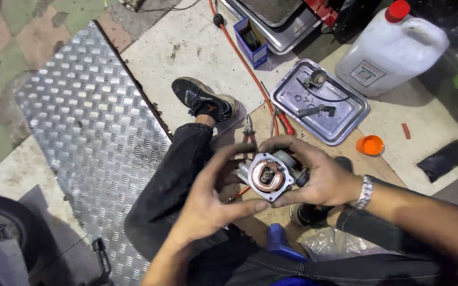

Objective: The person assembles a carburetor by hand, inserting a gasket and a small metal pin into the main body, then attaching the top cover. The person aligns the parts and presses them together to complete the assembly.

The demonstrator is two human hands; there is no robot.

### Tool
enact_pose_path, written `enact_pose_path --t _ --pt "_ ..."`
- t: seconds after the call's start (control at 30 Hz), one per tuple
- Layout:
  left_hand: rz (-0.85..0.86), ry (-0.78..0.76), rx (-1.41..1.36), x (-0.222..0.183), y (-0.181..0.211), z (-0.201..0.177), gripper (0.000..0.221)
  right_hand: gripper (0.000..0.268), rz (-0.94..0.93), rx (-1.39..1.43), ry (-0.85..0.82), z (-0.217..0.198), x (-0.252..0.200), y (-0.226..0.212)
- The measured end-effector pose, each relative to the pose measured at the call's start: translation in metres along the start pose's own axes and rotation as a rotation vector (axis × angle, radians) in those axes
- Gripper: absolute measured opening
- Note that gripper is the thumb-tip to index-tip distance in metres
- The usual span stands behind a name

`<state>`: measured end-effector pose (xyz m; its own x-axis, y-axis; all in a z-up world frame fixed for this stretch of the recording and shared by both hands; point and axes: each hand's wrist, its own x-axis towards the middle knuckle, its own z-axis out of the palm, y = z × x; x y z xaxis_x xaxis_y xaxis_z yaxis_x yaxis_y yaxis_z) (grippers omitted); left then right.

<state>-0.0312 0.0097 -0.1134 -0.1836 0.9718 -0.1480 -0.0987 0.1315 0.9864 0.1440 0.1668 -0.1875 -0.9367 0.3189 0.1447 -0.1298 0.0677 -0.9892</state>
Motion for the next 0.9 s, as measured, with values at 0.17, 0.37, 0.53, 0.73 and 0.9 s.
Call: enact_pose_path --t 0.17,0.37,0.53,0.73,0.9 --pt "0.093 0.079 0.071 0.034 -0.028 0.026 0.079 0.086 0.237 -0.064 -0.086 -0.047 0.007 -0.014" --pt "0.081 -0.013 0.144 0.08 -0.054 0.048 0.083 0.118 0.439 0.031 -0.136 -0.1 0.0 0.004" --pt "0.136 0.095 0.11 0.115 -0.093 0.061 0.074 0.117 0.331 0.311 -0.019 -0.119 -0.014 0.056" --pt "0.275 0.394 0.137 0.157 -0.145 0.07 0.074 0.084 0.273 0.651 0.421 -0.103 -0.056 0.163" --pt "0.278 0.496 0.265 0.171 -0.177 0.089 0.07 0.077 0.342 0.886 0.593 -0.083 -0.043 0.181"
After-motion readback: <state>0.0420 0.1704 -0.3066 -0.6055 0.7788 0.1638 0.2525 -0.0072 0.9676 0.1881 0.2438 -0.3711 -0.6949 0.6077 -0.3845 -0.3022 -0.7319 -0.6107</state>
